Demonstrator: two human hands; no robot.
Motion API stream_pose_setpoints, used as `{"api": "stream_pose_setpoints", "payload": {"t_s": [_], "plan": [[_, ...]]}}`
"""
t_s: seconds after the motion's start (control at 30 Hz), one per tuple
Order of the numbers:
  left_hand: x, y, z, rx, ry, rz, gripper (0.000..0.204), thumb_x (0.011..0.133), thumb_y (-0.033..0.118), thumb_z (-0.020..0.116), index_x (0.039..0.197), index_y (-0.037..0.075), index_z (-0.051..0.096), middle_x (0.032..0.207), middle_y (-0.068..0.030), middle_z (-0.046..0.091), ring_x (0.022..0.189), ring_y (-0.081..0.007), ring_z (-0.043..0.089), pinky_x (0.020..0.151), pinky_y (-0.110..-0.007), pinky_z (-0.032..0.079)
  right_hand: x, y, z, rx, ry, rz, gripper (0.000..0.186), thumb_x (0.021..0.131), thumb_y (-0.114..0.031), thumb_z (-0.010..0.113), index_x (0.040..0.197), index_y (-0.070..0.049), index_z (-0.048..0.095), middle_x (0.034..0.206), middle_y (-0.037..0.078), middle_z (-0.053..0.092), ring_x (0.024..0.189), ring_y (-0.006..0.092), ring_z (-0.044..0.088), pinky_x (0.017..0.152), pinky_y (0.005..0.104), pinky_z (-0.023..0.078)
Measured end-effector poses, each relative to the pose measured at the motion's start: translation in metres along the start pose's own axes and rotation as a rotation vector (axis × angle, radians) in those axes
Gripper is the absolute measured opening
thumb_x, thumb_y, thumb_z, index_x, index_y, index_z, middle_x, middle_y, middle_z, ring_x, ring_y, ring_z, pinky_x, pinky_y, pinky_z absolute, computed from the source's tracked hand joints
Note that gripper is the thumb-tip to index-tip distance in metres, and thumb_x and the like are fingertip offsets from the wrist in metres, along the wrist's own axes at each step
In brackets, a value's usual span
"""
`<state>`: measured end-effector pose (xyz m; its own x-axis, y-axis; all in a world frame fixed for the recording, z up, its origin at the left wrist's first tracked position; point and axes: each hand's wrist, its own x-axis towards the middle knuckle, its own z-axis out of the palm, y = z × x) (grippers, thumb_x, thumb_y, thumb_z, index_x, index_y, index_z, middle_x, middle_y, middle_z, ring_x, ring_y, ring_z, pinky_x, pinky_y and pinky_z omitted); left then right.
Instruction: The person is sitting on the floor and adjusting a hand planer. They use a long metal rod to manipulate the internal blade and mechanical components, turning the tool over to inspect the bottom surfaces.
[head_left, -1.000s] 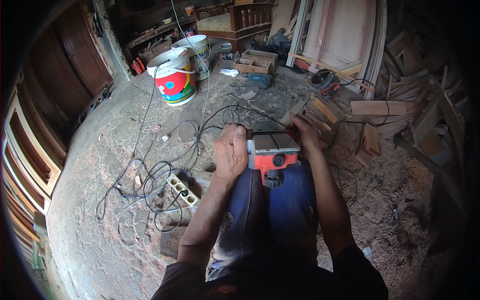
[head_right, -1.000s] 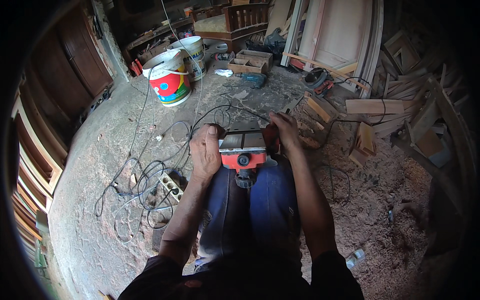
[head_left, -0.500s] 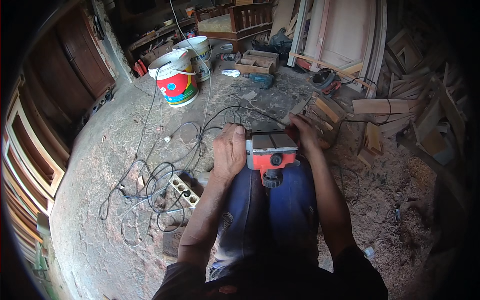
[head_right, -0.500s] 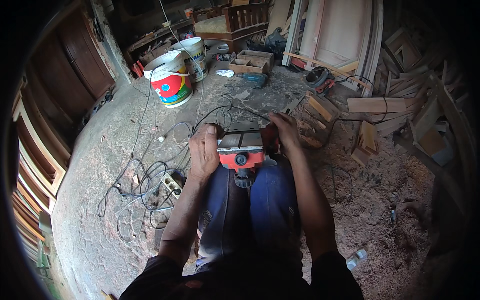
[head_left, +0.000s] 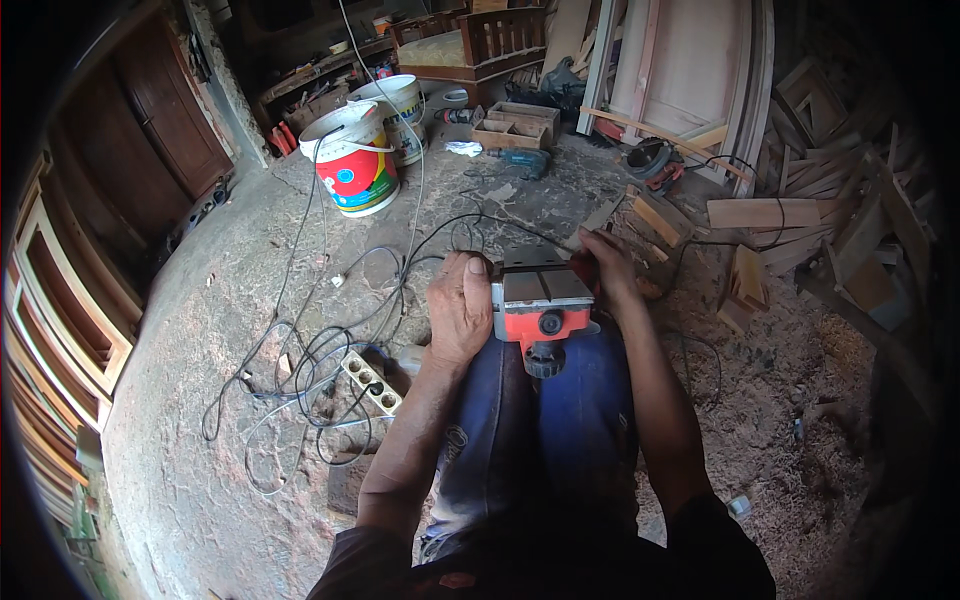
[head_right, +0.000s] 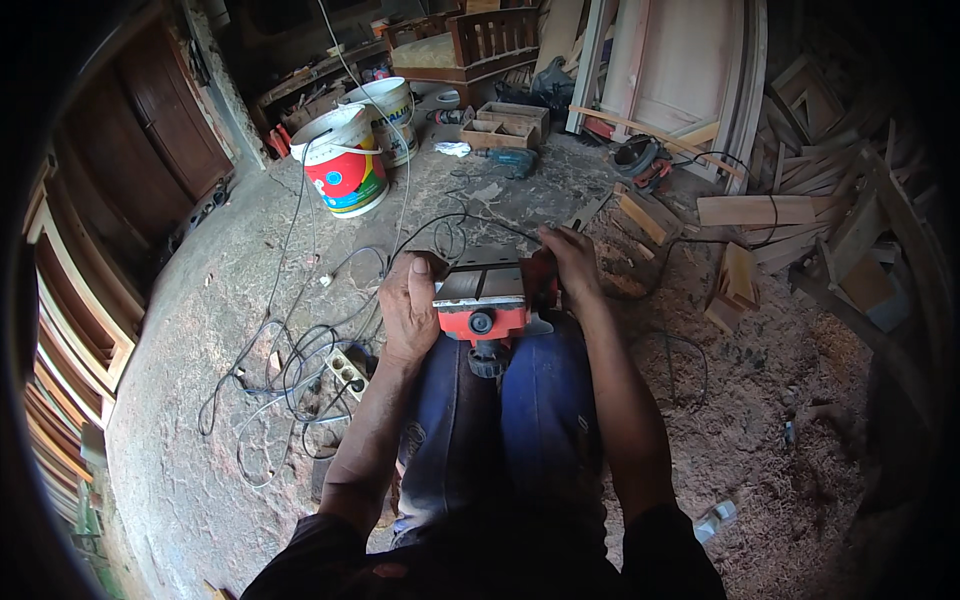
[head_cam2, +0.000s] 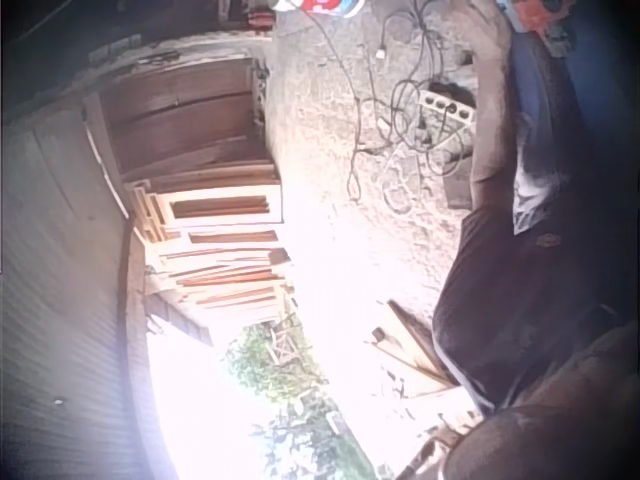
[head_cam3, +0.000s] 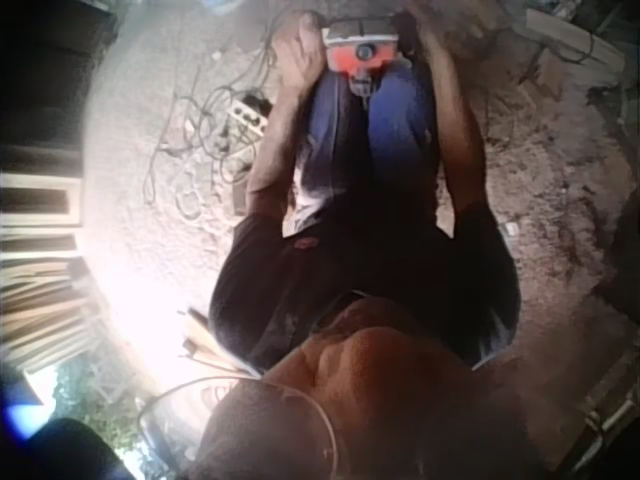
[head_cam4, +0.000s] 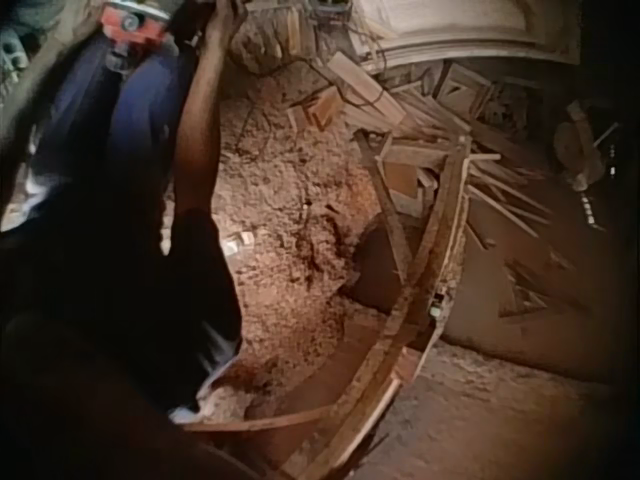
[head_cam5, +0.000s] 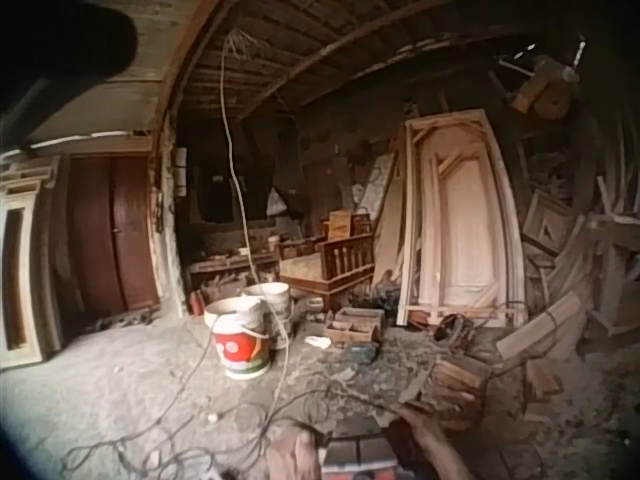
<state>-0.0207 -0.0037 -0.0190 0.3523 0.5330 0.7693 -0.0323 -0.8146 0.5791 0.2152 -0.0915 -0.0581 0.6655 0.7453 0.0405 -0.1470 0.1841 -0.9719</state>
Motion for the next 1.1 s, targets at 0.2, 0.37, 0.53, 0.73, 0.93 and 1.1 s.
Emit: {"api": "stream_pose_setpoints", "payload": {"t_s": [0.2, 0.37, 0.53, 0.73, 0.93, 1.1], "plan": [[-0.0010, -0.0032, 0.0027, -0.010, -0.001, -0.004, 0.049, 0.107, 0.033, 0.039, 0.082, -0.005, 0.058, 0.074, -0.0174, 0.056, 0.067, -0.0309, 0.054, 0.065, -0.041, 0.042, 0.0061, 0.0075, -0.0058, -0.006, 0.003, -0.042, 0.029, 0.090, -0.030, 0.070, 0.073, -0.008, 0.061, 0.071, -0.001, 0.059, 0.066, 0.0092, 0.054, 0.062, 0.0263, 0.042], [-0.0003, -0.0056, 0.0015, 0.014, -0.017, -0.010, 0.049, 0.107, 0.033, 0.039, 0.083, -0.005, 0.059, 0.075, -0.0174, 0.057, 0.068, -0.0309, 0.054, 0.065, -0.040, 0.042, 0.0023, 0.0045, -0.0015, 0.033, -0.010, -0.024, 0.029, 0.091, -0.030, 0.070, 0.075, -0.008, 0.061, 0.071, 0.001, 0.060, 0.065, 0.0100, 0.055, 0.061, 0.0269, 0.043], [0.0004, -0.0034, 0.0005, 0.018, -0.026, -0.018, 0.044, 0.106, 0.028, 0.040, 0.083, -0.003, 0.059, 0.076, -0.0190, 0.057, 0.070, -0.0345, 0.055, 0.066, -0.043, 0.042, -0.0005, 0.0010, -0.0003, 0.054, -0.011, -0.010, 0.028, 0.091, -0.029, 0.070, 0.076, -0.007, 0.062, 0.072, 0.002, 0.061, 0.065, 0.0108, 0.057, 0.061, 0.0276, 0.045], [0.0002, 0.0013, 0.0032, -0.034, -0.015, -0.058, 0.036, 0.104, 0.018, 0.042, 0.081, -0.002, 0.059, 0.077, -0.0214, 0.056, 0.072, -0.0404, 0.054, 0.066, -0.047, 0.042, 0.0032, 0.0060, -0.0040, 0.047, -0.015, -0.044, 0.026, 0.092, -0.027, 0.070, 0.077, -0.007, 0.062, 0.072, 0.002, 0.061, 0.065, 0.0112, 0.058, 0.060, 0.0274, 0.046], [0.0003, 0.0013, 0.0023, -0.038, -0.010, -0.069, 0.039, 0.105, 0.020, 0.040, 0.081, -0.004, 0.060, 0.077, -0.0202, 0.059, 0.071, -0.0367, 0.057, 0.066, -0.044, 0.044, 0.0010, 0.0040, -0.0013, -0.014, -0.023, -0.091, 0.026, 0.093, -0.026, 0.068, 0.077, -0.007, 0.061, 0.072, 0.004, 0.061, 0.064, 0.0124, 0.060, 0.059, 0.0281, 0.047], [0.0008, 0.0033, 0.0032, -0.004, -0.010, -0.066, 0.040, 0.105, 0.021, 0.040, 0.083, -0.004, 0.063, 0.078, -0.0201, 0.061, 0.071, -0.0369, 0.060, 0.066, -0.043, 0.045, 0.0023, 0.0071, -0.0011, -0.020, -0.006, -0.085, 0.026, 0.093, -0.026, 0.068, 0.078, -0.006, 0.062, 0.073, 0.004, 0.063, 0.065, 0.0130, 0.061, 0.060, 0.0287, 0.048]]}}
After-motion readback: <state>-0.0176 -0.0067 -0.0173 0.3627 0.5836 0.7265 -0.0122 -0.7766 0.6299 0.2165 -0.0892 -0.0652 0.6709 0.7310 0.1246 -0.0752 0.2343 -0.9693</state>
